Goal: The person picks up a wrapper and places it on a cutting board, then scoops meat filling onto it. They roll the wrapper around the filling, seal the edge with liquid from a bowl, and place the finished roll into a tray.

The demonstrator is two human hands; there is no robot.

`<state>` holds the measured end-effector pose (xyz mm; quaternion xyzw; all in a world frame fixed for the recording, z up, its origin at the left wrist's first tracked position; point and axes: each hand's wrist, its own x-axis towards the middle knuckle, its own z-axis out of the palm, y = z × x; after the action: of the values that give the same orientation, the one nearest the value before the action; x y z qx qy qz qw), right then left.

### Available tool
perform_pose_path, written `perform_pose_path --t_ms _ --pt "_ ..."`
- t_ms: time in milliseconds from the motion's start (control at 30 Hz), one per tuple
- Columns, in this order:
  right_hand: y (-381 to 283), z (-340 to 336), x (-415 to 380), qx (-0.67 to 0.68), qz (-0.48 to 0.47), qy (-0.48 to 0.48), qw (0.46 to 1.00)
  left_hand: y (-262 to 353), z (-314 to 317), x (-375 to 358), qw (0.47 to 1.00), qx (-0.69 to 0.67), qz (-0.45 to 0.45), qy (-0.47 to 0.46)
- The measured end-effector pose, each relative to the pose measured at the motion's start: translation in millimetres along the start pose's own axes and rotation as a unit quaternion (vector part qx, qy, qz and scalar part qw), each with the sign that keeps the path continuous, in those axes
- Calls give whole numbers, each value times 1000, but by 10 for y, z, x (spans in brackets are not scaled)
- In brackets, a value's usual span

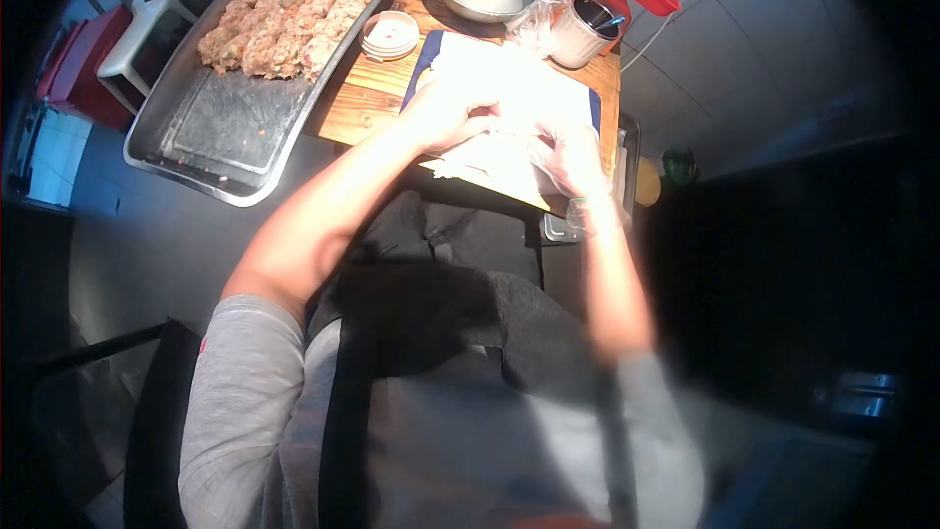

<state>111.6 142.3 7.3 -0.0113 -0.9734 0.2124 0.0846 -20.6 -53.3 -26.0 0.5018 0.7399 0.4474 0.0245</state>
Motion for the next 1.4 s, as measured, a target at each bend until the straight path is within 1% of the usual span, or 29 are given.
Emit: perform_pose_path --t_ms 33,100,167,200,233,300,333,367,433,500,533,567,600,667,700,800,833,933,967,1033,1067,1133,1167,1267,1333,1367,1400 --pt "-25 -37 -21 17 13 -1 1000 45 -30 4 1000 -23 -16 -3" --pt "-262 -231 -51 49 35 -5 998 126 -31 18 998 24 26 43" --pt "-109 -85 -52 61 -14 38 997 225 -9 60 998 58 23 32" --pt "-27 -12 -56 67 -37 59 995 293 6 97 998 69 1 -5" --pt "55 21 -37 66 -38 56 996 329 12 121 996 79 -23 -41" --pt "125 29 -19 68 -36 48 996 223 84 124 997 4 -55 -46" --pt "168 -1 -44 36 -38 37 998 166 111 124 996 -33 -69 -49" --pt "142 -88 -63 3 -40 26 999 138 94 109 998 0 -47 -36" --pt "158 -133 -117 -26 -39 33 998 67 27 43 998 62 -2 -8" --pt "234 -76 -187 -20 -36 71 997 -44 -18 -21 995 -86 -50 -15" --pt "281 -82 -209 -10 -34 67 997 -92 -26 -54 984 -160 -76 -18" --pt "301 -111 -223 0 -34 61 998 -12 -114 -75 990 -91 -109 -22" --pt "307 -129 -217 12 -35 57 998 -32 -136 -115 985 -130 -113 -12" --pt "175 -236 -316 14 -34 83 996 -90 -208 -184 971 -205 -119 7" --pt "110 -281 -344 15 -33 96 995 -113 -242 -196 975 -187 -118 10" --pt "430 -154 -417 73 -19 111 991 -153 -285 -218 984 -135 -114 4" --pt "522 -128 -447 57 -5 110 992 -148 -304 -192 987 -115 -111 -4" --pt "465 -264 -498 109 -24 100 989 -95 -353 -170 994 -66 -86 -7" --pt "461 -273 -513 101 -23 112 988 -92 -370 -178 996 -51 -76 -5" --pt "458 -273 -559 85 -17 131 988 -194 -342 -197 992 -82 -96 3" --pt "513 -251 -582 92 -1 112 989 -209 -330 -214 989 -98 -107 5" --pt "662 -205 -586 106 28 77 991 -243 -345 -226 994 -66 -91 3" --pt "620 -221 -598 91 22 94 991 -248 -365 -222 995 -49 -82 1" --pt "553 -233 -631 56 11 133 989 -286 -362 -245 997 -69 -31 24" --pt "633 -161 -674 46 17 142 989 -331 -351 -236 994 -82 -71 8" --pt "534 -192 -682 12 -1 166 986 -348 -346 -231 992 -88 -91 0" --pt "337 -246 -693 -22 -18 190 981 -293 -360 -227 992 -82 -93 1"
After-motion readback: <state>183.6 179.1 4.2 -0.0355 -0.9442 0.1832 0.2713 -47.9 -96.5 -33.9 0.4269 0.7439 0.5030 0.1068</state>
